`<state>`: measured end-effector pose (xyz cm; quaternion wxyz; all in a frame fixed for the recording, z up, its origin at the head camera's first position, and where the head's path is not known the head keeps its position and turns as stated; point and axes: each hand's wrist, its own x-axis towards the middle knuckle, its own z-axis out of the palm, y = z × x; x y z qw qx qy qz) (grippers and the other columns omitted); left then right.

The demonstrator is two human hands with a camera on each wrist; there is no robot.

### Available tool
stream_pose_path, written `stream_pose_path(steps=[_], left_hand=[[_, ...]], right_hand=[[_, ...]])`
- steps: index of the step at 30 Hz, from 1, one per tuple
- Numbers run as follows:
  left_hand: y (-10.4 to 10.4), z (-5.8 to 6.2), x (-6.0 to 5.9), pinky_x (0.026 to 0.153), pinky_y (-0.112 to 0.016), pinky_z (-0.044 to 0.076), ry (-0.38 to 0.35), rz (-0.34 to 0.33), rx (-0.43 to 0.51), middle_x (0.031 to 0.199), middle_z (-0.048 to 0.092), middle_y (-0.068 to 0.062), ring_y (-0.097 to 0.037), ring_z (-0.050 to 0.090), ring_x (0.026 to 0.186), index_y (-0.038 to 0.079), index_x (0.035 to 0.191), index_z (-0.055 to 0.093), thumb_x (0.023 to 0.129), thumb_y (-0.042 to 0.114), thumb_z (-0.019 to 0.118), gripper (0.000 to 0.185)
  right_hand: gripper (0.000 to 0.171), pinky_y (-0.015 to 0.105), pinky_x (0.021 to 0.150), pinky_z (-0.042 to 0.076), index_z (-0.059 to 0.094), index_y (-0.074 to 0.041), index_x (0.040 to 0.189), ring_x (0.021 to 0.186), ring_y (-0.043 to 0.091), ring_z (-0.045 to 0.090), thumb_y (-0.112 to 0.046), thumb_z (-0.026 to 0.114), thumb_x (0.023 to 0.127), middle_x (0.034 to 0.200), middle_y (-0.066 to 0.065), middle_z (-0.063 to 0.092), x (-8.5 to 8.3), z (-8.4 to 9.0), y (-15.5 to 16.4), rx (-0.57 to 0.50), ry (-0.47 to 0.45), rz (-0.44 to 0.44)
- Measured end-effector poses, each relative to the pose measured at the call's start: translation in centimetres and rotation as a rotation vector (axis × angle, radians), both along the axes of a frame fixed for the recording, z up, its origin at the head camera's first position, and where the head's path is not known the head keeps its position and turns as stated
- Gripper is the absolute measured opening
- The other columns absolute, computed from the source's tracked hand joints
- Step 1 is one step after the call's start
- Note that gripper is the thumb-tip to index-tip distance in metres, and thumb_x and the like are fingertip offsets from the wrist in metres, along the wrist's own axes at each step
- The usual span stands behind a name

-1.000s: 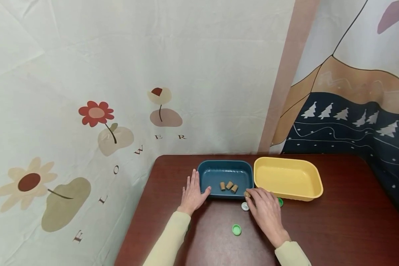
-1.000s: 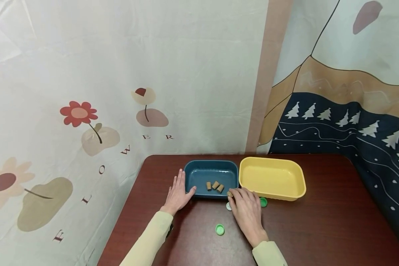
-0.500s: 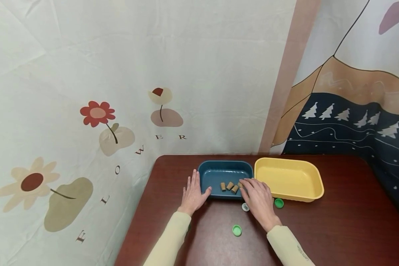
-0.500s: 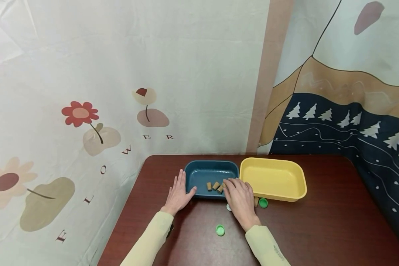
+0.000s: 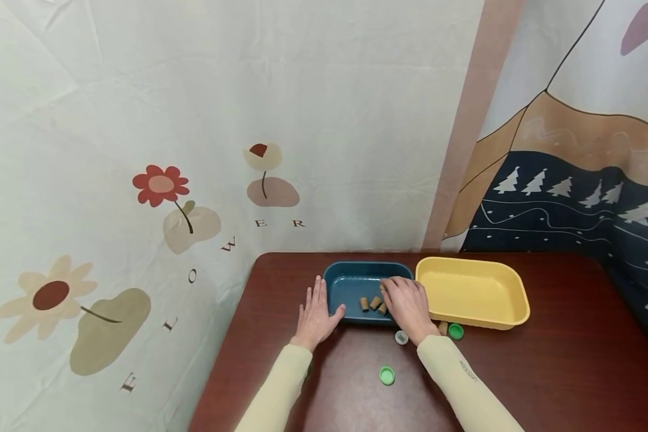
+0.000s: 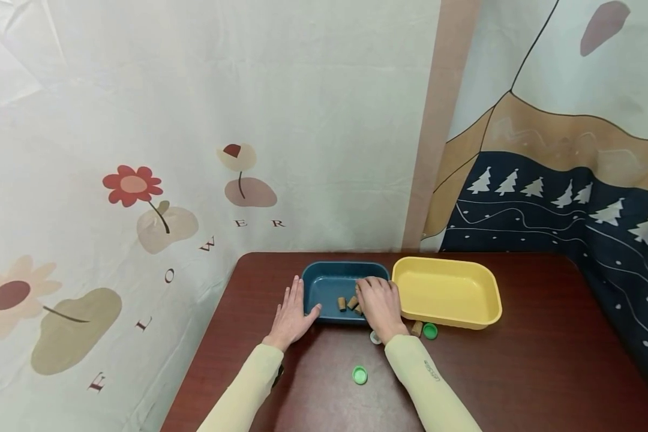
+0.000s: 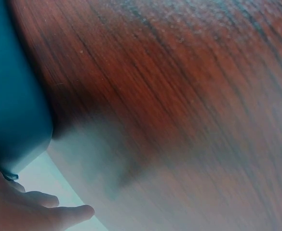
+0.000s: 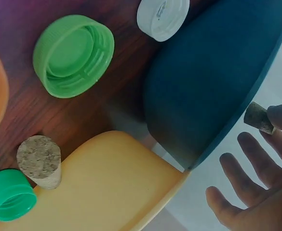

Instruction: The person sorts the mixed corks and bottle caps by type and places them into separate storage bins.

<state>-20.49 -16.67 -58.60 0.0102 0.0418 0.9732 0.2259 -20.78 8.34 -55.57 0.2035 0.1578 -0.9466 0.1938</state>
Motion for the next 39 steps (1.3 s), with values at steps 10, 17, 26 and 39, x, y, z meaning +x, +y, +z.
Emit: stream_pose_path(steps=[10, 17, 26, 39], left_hand=[[0.0, -0.4, -0.2, 0.115, -0.071, 0.024, 0.002, 0.002, 0.000, 0.175, 0.005, -0.005, -0.042, 0.016, 0.156, 0.009, 0.167, 0.014, 0.099, 0.059, 0.055, 0.094], [0.0, -0.4, -0.2, 0.115, -0.071, 0.025, 0.001, 0.002, 0.002, 0.175, 0.005, -0.004, -0.041, 0.015, 0.157, 0.009, 0.167, 0.014, 0.098, 0.061, 0.053, 0.094], [0.1, -0.3, -0.2, 0.115, -0.071, 0.025, 0.001, 0.002, 0.002, 0.175, 0.006, -0.005, -0.042, 0.016, 0.156, 0.008, 0.167, 0.015, 0.098, 0.061, 0.053, 0.095], [0.0, 0.1, 0.1, 0.115, -0.071, 0.024, 0.003, -0.008, 0.010, 0.175, 0.006, -0.006, -0.043, 0.016, 0.156, 0.007, 0.167, 0.015, 0.099, 0.061, 0.053, 0.095]], right_hand=[[0.023, 0.056, 0.094, 0.052, 0.075, -0.008, 0.117, 0.108, 0.037, 0.067, -0.019, 0.075, 0.096, 0.114, 0.012, 0.073, -1.6, -0.8, -0.8, 0.055, -0.106, -0.022], [0.017, 0.056, 0.092, 0.053, 0.077, -0.008, 0.110, 0.105, 0.039, 0.067, -0.018, 0.075, 0.096, 0.111, 0.013, 0.074, -2.0, -1.0, -1.2, 0.091, -0.114, -0.041], [0.016, 0.055, 0.099, 0.049, 0.080, -0.010, 0.108, 0.108, 0.038, 0.064, -0.019, 0.074, 0.097, 0.112, 0.013, 0.074, -2.5, -1.3, -1.4, 0.163, -0.186, -0.053], [0.041, 0.056, 0.105, 0.047, 0.069, -0.004, 0.132, 0.121, 0.040, 0.062, -0.015, 0.077, 0.094, 0.127, 0.019, 0.069, -2.3, -0.9, -0.6, 0.048, -0.152, 0.034]])
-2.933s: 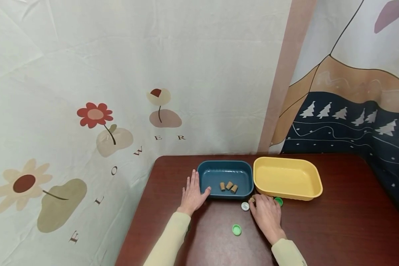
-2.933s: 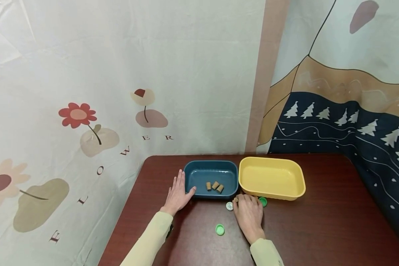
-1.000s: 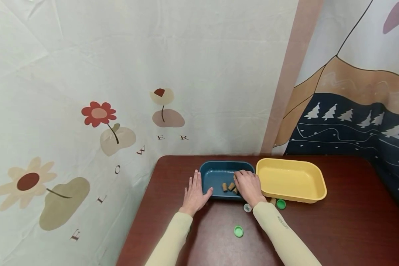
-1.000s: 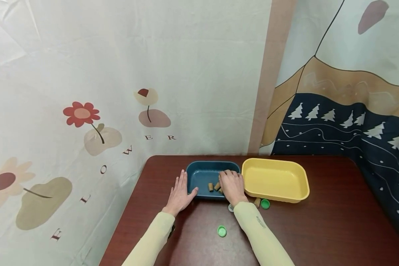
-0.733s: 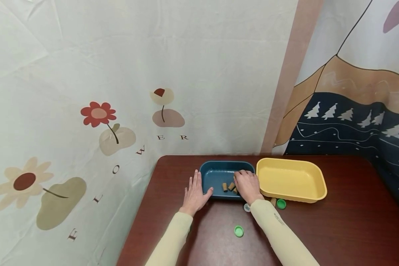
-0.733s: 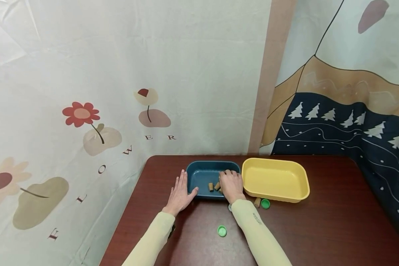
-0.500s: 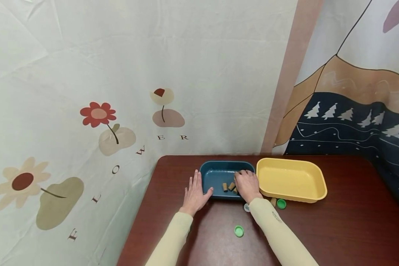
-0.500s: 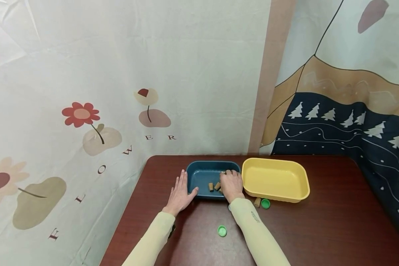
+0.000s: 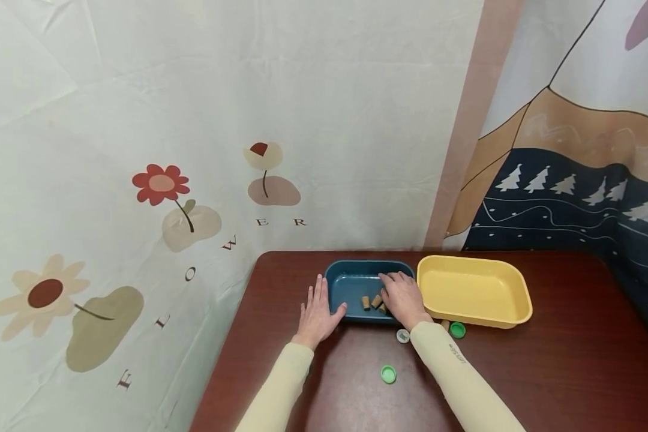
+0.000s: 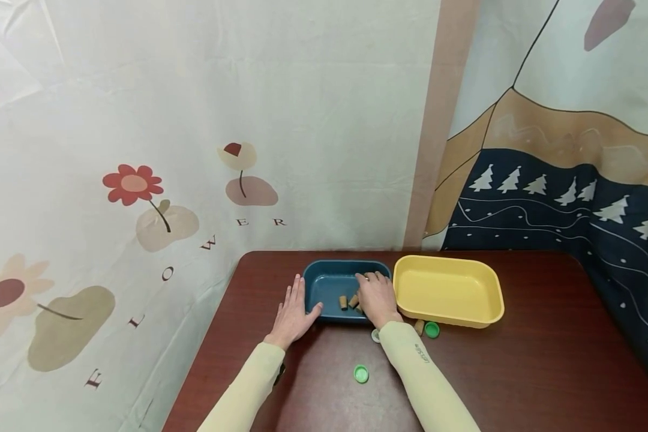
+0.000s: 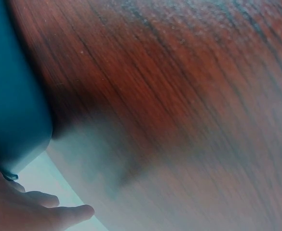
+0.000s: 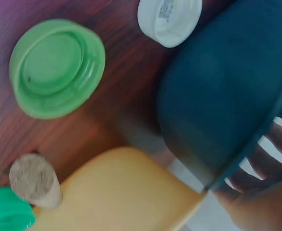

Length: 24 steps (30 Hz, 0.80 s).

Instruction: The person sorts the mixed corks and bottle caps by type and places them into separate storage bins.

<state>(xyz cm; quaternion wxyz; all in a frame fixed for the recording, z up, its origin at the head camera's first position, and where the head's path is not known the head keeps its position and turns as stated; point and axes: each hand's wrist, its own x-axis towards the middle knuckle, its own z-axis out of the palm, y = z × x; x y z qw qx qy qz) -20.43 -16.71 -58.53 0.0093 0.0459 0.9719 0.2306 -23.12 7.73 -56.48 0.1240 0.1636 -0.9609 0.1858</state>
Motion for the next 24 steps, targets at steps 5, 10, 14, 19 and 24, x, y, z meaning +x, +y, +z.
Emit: stream_pose_path(steps=[5, 10, 14, 19, 24], left_hand=[[0.0, 0.1, -0.1, 0.115, -0.071, 0.024, -0.009, -0.002, -0.001, 0.175, 0.004, -0.005, -0.043, 0.015, 0.156, 0.008, 0.167, 0.014, 0.099, 0.060, 0.054, 0.095], [-0.1, 0.0, -0.2, 0.115, -0.071, 0.024, -0.009, 0.001, -0.008, 0.175, 0.004, -0.005, -0.042, 0.015, 0.156, 0.008, 0.167, 0.014, 0.099, 0.060, 0.054, 0.094], [-0.1, 0.0, -0.2, 0.116, -0.070, 0.023, -0.022, 0.003, -0.013, 0.175, 0.004, -0.005, -0.042, 0.014, 0.157, 0.008, 0.167, 0.013, 0.099, 0.060, 0.053, 0.095], [-0.1, 0.0, -0.1, 0.116, -0.070, 0.024, -0.022, 0.008, -0.007, 0.175, 0.005, -0.005, -0.043, 0.015, 0.156, 0.008, 0.167, 0.014, 0.098, 0.061, 0.053, 0.095], [0.0, 0.0, -0.1, 0.115, -0.071, 0.025, -0.007, 0.013, 0.000, 0.175, 0.006, -0.006, -0.043, 0.016, 0.156, 0.008, 0.167, 0.015, 0.098, 0.060, 0.055, 0.095]], right_hand=[[0.049, 0.059, 0.108, 0.044, 0.064, -0.005, 0.140, 0.131, 0.042, 0.056, -0.016, 0.077, 0.094, 0.138, 0.021, 0.063, 0.8, 1.2, 1.4, -0.099, 0.016, -0.003], [0.053, 0.064, 0.109, 0.040, 0.061, -0.005, 0.143, 0.137, 0.046, 0.050, -0.019, 0.077, 0.094, 0.146, 0.022, 0.057, 1.7, 2.4, 2.9, -0.152, 0.037, -0.016], [0.055, 0.067, 0.110, 0.036, 0.058, -0.006, 0.147, 0.140, 0.047, 0.046, -0.026, 0.073, 0.097, 0.152, 0.020, 0.053, 2.5, 3.2, 4.1, -0.167, 0.031, -0.018], [0.057, 0.068, 0.114, 0.029, 0.054, -0.008, 0.151, 0.143, 0.045, 0.043, -0.036, 0.064, 0.102, 0.155, 0.018, 0.050, 3.8, 4.0, 5.6, -0.217, -0.037, -0.025], [0.057, 0.069, 0.115, 0.025, 0.054, -0.009, 0.151, 0.143, 0.043, 0.043, -0.044, 0.058, 0.105, 0.152, 0.017, 0.054, 5.4, 4.2, 7.3, -0.260, -0.085, -0.051]])
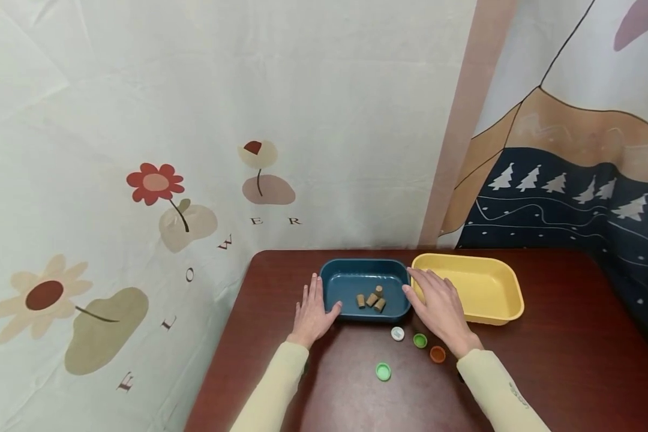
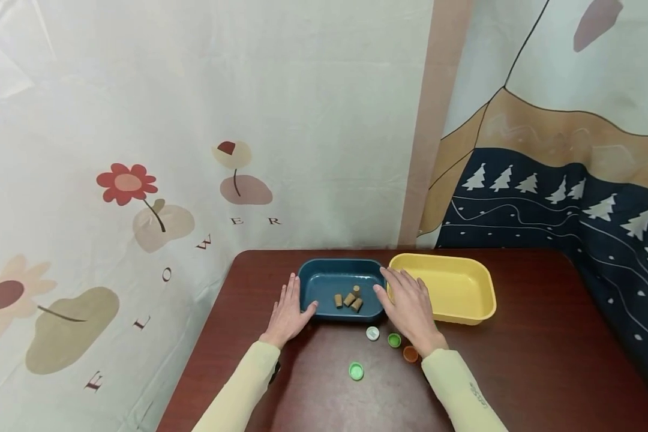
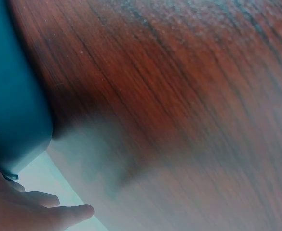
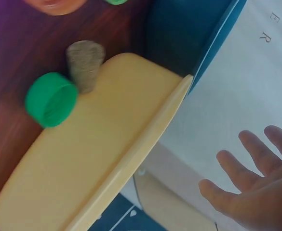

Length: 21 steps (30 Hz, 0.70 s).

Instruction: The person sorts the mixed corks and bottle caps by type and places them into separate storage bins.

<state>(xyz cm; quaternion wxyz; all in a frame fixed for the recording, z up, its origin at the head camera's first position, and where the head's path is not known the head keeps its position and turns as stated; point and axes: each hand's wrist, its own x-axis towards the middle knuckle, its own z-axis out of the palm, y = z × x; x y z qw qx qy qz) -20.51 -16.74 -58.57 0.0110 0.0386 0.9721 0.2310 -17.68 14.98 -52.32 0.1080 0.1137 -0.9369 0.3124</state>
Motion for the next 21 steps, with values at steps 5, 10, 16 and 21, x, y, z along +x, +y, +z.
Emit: stream_pose_path(steps=[5, 10, 16, 21], left_hand=[[0.0, -0.1, 0.0, 0.115, -0.072, 0.024, 0.007, 0.002, 0.010, 0.175, 0.007, -0.006, -0.043, 0.016, 0.156, 0.008, 0.167, 0.016, 0.098, 0.057, 0.057, 0.094], [0.0, -0.1, 0.0, 0.114, -0.072, 0.025, 0.016, 0.001, 0.016, 0.174, 0.008, -0.006, -0.043, 0.017, 0.156, 0.007, 0.166, 0.016, 0.098, 0.058, 0.056, 0.094], [0.1, -0.3, -0.1, 0.114, -0.072, 0.026, 0.021, 0.000, 0.007, 0.174, 0.007, -0.006, -0.043, 0.018, 0.156, 0.007, 0.166, 0.017, 0.099, 0.055, 0.058, 0.093], [0.1, -0.3, -0.1, 0.114, -0.073, 0.025, 0.019, 0.005, 0.016, 0.174, 0.007, -0.006, -0.043, 0.017, 0.156, 0.007, 0.166, 0.017, 0.098, 0.057, 0.057, 0.094]], right_hand=[[0.058, 0.070, 0.114, 0.027, 0.056, -0.009, 0.148, 0.141, 0.043, 0.046, -0.049, 0.055, 0.105, 0.148, 0.016, 0.057, 1.6, -0.5, 1.2, 0.008, 0.016, -0.011], [0.053, 0.072, 0.111, 0.029, 0.060, -0.009, 0.145, 0.138, 0.044, 0.049, -0.043, 0.061, 0.103, 0.144, 0.015, 0.061, 3.2, -1.3, 1.9, 0.051, 0.073, 0.009], [0.051, 0.072, 0.109, 0.030, 0.064, -0.011, 0.140, 0.135, 0.043, 0.052, -0.041, 0.067, 0.100, 0.139, 0.013, 0.065, 4.6, -2.0, 2.7, 0.114, 0.085, 0.012], [0.050, 0.071, 0.109, 0.031, 0.068, -0.012, 0.136, 0.132, 0.041, 0.056, -0.042, 0.072, 0.097, 0.135, 0.011, 0.068, 5.4, -2.6, 3.4, 0.136, 0.078, 0.026]])
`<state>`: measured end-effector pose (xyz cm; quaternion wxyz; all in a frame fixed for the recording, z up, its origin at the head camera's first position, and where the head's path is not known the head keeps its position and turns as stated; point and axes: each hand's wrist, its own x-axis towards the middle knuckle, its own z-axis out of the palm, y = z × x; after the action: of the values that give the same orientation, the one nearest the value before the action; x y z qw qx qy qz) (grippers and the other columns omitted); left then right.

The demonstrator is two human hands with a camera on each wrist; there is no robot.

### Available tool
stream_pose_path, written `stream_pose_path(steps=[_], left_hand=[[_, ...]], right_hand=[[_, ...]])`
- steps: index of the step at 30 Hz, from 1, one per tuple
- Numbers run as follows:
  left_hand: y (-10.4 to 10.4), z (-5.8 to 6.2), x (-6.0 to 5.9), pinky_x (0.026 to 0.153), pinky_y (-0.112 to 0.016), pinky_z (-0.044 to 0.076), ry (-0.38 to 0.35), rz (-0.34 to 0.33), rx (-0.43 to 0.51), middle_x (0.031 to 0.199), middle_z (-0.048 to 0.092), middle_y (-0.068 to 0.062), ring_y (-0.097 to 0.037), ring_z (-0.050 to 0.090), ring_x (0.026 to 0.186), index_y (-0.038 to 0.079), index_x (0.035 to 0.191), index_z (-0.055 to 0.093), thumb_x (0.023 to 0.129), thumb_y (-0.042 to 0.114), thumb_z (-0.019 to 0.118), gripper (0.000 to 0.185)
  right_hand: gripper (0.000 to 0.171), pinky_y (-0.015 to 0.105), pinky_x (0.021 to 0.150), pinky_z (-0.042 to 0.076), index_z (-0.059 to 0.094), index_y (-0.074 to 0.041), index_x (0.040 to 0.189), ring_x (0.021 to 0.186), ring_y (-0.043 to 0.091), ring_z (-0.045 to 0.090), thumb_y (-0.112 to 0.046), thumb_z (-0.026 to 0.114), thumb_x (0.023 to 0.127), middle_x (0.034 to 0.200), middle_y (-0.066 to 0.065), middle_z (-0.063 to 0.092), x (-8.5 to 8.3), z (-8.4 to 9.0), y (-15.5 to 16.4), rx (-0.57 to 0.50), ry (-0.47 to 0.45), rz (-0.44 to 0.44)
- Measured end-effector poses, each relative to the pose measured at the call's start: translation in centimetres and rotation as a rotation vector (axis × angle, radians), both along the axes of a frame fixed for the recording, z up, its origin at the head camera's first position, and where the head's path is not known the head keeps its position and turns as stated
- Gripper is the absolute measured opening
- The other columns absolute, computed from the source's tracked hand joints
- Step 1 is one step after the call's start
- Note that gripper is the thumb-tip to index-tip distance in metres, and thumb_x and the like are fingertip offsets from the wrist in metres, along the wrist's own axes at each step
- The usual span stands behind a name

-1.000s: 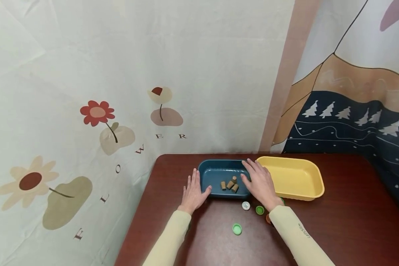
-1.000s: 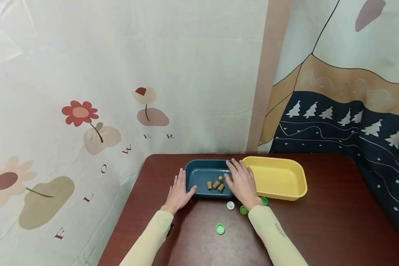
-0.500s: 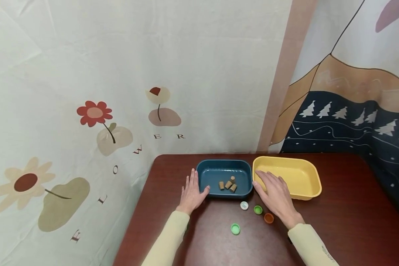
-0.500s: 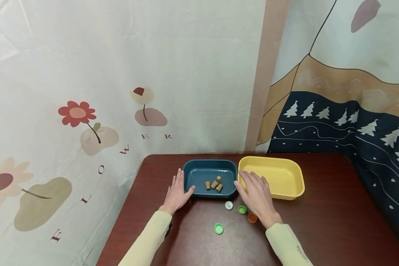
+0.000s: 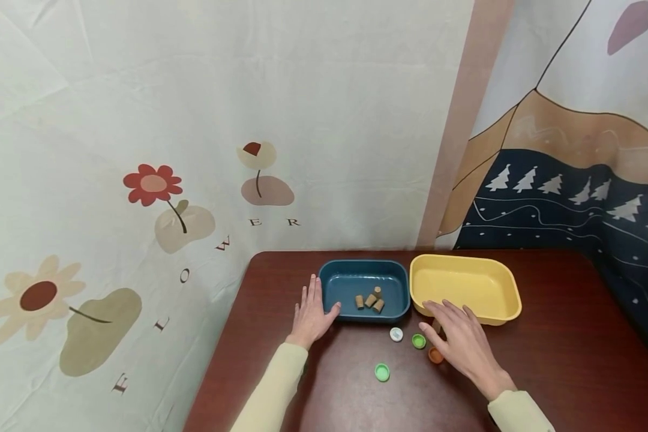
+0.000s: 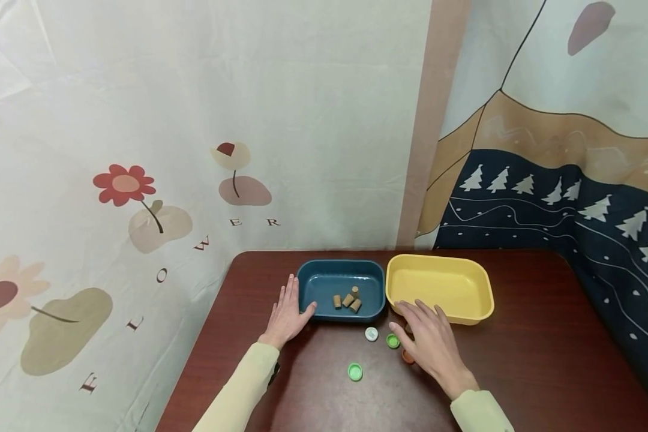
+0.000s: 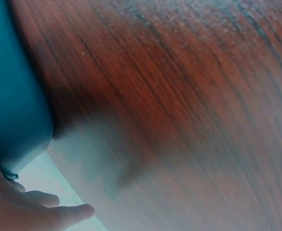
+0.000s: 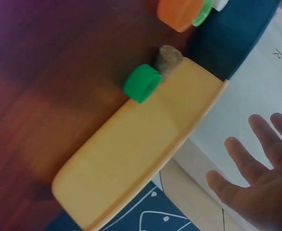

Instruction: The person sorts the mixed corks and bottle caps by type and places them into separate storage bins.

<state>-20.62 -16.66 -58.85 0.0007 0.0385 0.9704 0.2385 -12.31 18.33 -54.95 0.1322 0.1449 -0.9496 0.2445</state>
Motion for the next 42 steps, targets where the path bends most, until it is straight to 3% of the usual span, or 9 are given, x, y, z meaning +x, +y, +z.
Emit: stream_pose_path(steps=[10, 17, 29, 42], left_hand=[[-0.1, -0.1, 0.0, 0.114, -0.072, 0.025, -0.013, -0.001, -0.008, 0.175, 0.006, -0.006, -0.043, 0.017, 0.156, 0.007, 0.167, 0.015, 0.098, 0.058, 0.056, 0.094], [-0.2, 0.0, 0.0, 0.114, -0.072, 0.025, -0.020, -0.006, -0.009, 0.175, 0.005, -0.006, -0.043, 0.016, 0.156, 0.007, 0.167, 0.015, 0.098, 0.058, 0.055, 0.094], [-0.1, 0.2, 0.0, 0.114, -0.071, 0.025, -0.021, -0.004, -0.007, 0.175, 0.006, -0.006, -0.043, 0.016, 0.156, 0.007, 0.167, 0.015, 0.098, 0.059, 0.055, 0.095], [0.0, 0.2, 0.1, 0.114, -0.072, 0.025, -0.012, 0.003, 0.005, 0.175, 0.006, -0.005, -0.043, 0.016, 0.156, 0.008, 0.167, 0.015, 0.098, 0.056, 0.058, 0.094]], right_hand=[[0.047, 0.072, 0.104, 0.036, 0.071, -0.011, 0.131, 0.125, 0.042, 0.060, -0.037, 0.077, 0.093, 0.127, 0.011, 0.072, 0.7, -1.8, 0.8, 0.043, 0.009, 0.001], [0.048, 0.075, 0.106, 0.032, 0.072, -0.010, 0.130, 0.130, 0.042, 0.056, -0.039, 0.077, 0.093, 0.129, 0.012, 0.071, 0.5, -2.3, 1.2, 0.091, -0.029, -0.020], [0.036, 0.076, 0.105, 0.030, 0.077, -0.011, 0.116, 0.131, 0.047, 0.053, -0.036, 0.078, 0.091, 0.118, 0.012, 0.075, 0.8, -3.0, 1.7, 0.156, 0.067, -0.067], [0.059, 0.085, 0.104, 0.017, 0.072, -0.005, 0.127, 0.141, 0.053, 0.038, -0.043, 0.083, 0.084, 0.128, 0.018, 0.069, -0.1, -3.9, 1.6, 0.230, 0.077, -0.119]])
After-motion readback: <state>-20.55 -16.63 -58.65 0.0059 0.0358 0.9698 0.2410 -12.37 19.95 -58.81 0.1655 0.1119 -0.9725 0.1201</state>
